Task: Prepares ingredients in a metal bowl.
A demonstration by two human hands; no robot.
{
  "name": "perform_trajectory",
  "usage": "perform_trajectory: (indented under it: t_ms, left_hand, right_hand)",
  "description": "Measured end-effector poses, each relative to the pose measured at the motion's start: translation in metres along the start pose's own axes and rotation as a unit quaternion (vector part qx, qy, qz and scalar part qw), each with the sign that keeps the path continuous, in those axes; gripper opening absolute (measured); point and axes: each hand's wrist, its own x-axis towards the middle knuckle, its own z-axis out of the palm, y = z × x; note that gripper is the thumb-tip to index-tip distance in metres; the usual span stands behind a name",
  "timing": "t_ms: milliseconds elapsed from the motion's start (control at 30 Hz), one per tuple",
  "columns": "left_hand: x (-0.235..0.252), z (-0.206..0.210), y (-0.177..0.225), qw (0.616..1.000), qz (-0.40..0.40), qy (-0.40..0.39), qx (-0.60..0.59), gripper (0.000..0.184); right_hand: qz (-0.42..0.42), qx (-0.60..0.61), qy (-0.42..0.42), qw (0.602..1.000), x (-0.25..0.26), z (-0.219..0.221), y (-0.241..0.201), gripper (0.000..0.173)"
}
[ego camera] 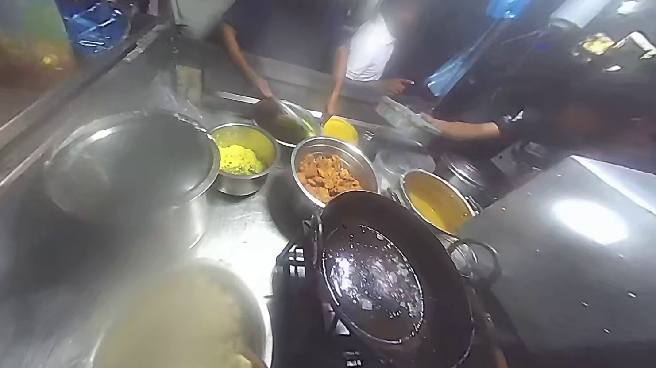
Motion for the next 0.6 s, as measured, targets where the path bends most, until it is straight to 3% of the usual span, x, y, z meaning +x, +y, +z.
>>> perform_trajectory:
  t_ms: [100,200,300,433,500,533,600]
  left_hand:
    - [-0.002,-0.024,-0.002,0.999,-0.008,-0.028,0.031,0.061]
    - [0.01,-0.036,-0.053,0.997,0.058,0.008,0.039,0.068]
    - [0.003,-0.05,-0.015,0.998,-0.007,-0.044,0.048,0.057]
    - [0.011,-0.057,-0.048,0.996,0.089,-0.017,0.022,0.06]
    - [0.004,-0.065,-0.021,0.998,0.029,-0.043,0.041,0.051]
    - [-0.002,-0.065,-0.002,0.998,-0.006,-0.04,0.058,0.047]
    - [-0.006,-0.059,0.0,0.998,0.017,0.017,0.064,0.043]
  right_hand:
    - [-0.058,-0.095,-0.007,0.994,-0.012,-0.036,-0.027,0.039]
    - [-0.106,-0.255,-0.01,0.961,-0.022,-0.07,-0.063,0.034]
    - [-0.123,-0.351,0.035,0.928,-0.035,-0.085,-0.118,0.03]
    - [-0.114,-0.395,0.125,0.903,-0.041,-0.112,-0.162,0.03]
    - [-0.101,-0.406,0.157,0.895,-0.034,-0.126,-0.178,0.031]
    - [-0.089,-0.42,0.162,0.888,-0.03,-0.134,-0.183,0.031]
    - [-0.033,-0.483,0.14,0.864,-0.018,-0.154,-0.191,0.032]
